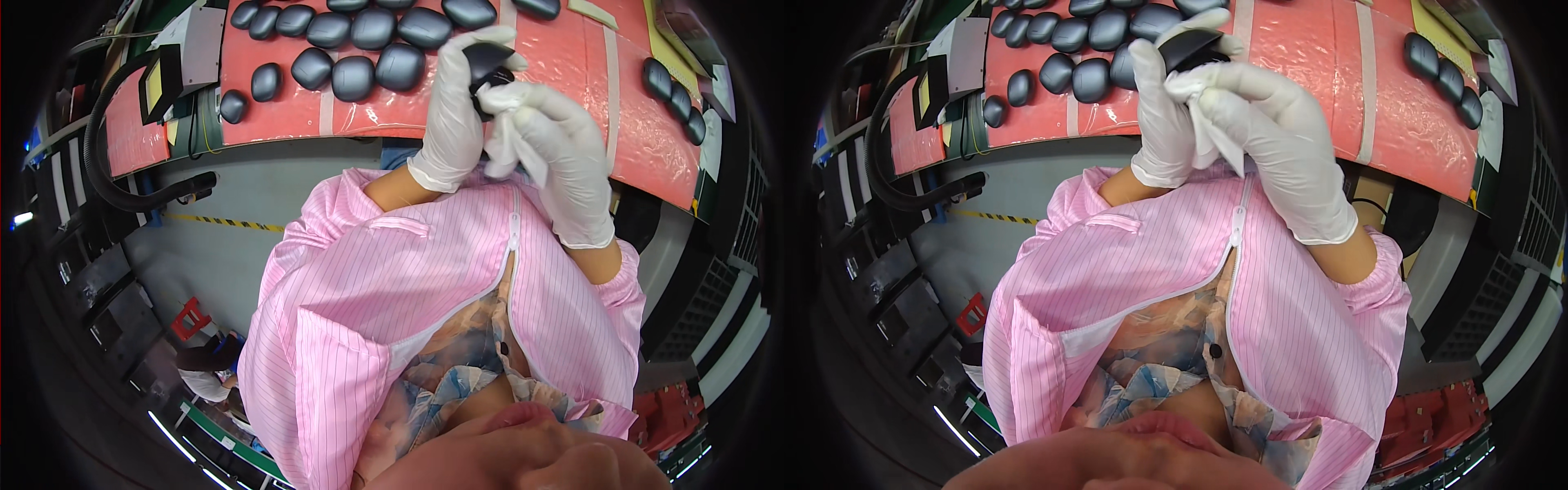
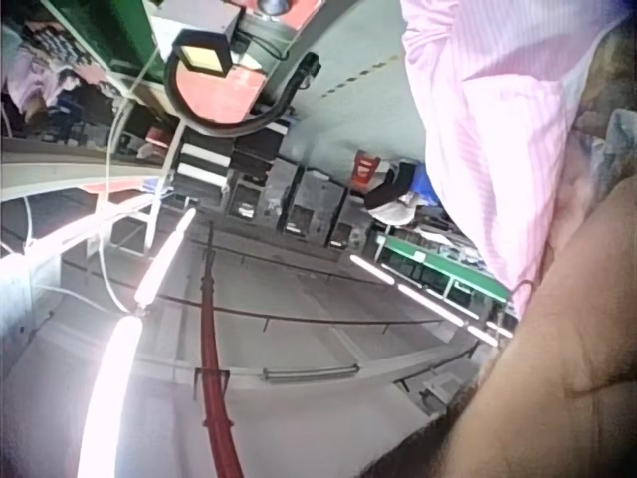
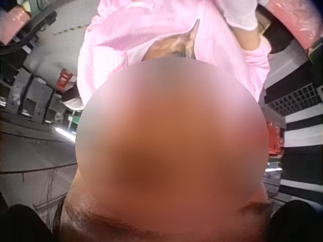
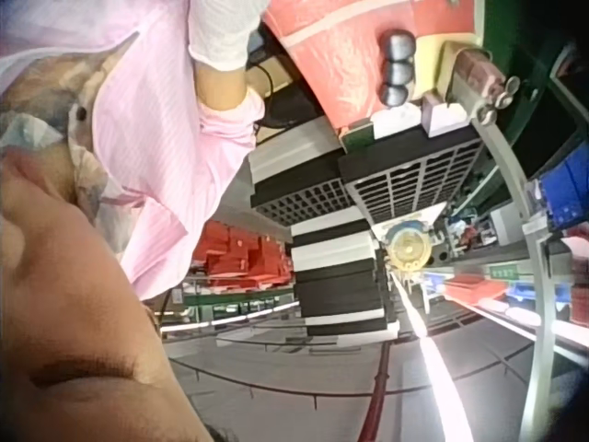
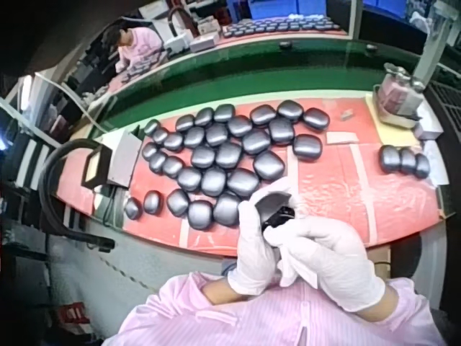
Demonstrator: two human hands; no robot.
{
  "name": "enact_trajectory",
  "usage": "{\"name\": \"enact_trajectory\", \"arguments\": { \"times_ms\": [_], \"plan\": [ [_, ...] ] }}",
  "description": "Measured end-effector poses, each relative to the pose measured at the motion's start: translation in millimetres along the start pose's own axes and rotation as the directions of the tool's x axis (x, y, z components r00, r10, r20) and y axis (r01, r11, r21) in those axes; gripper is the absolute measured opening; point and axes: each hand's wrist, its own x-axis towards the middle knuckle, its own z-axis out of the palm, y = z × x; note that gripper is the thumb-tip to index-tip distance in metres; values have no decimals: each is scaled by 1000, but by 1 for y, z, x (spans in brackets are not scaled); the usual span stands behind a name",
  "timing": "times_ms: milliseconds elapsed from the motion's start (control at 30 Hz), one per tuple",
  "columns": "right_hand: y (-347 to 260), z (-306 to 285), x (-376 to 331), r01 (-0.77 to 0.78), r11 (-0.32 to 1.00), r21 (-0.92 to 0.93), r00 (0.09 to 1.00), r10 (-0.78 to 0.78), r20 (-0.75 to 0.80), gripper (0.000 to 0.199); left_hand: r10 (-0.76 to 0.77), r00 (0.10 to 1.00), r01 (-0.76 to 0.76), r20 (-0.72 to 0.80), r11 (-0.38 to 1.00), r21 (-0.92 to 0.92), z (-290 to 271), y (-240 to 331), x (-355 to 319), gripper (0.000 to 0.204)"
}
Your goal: Wiping and inspecting small black electronic cases at a factory workstation.
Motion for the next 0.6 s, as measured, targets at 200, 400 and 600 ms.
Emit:
{"name": "enact_trajectory", "arguments": {
  "times_ms": [200, 400, 600],
  "plan": [
    [8, -15, 4, 368, 2, -930, 733, -617, 288, 28, -198, 980, 199, 11, 979, -53, 1, 9, 0, 69],
    [3, -27, -18, 332, 472, -817, 842, -538, 32, 26, -255, 943, 305, 214, 919, -251, -13, 10, 11, 84],
    [9, 1, -3, 391, 175, -904, 766, -606, 214, 24, -142, 986, 147, 87, 988, -46, 1, 5, 5, 87]
  ]
}}
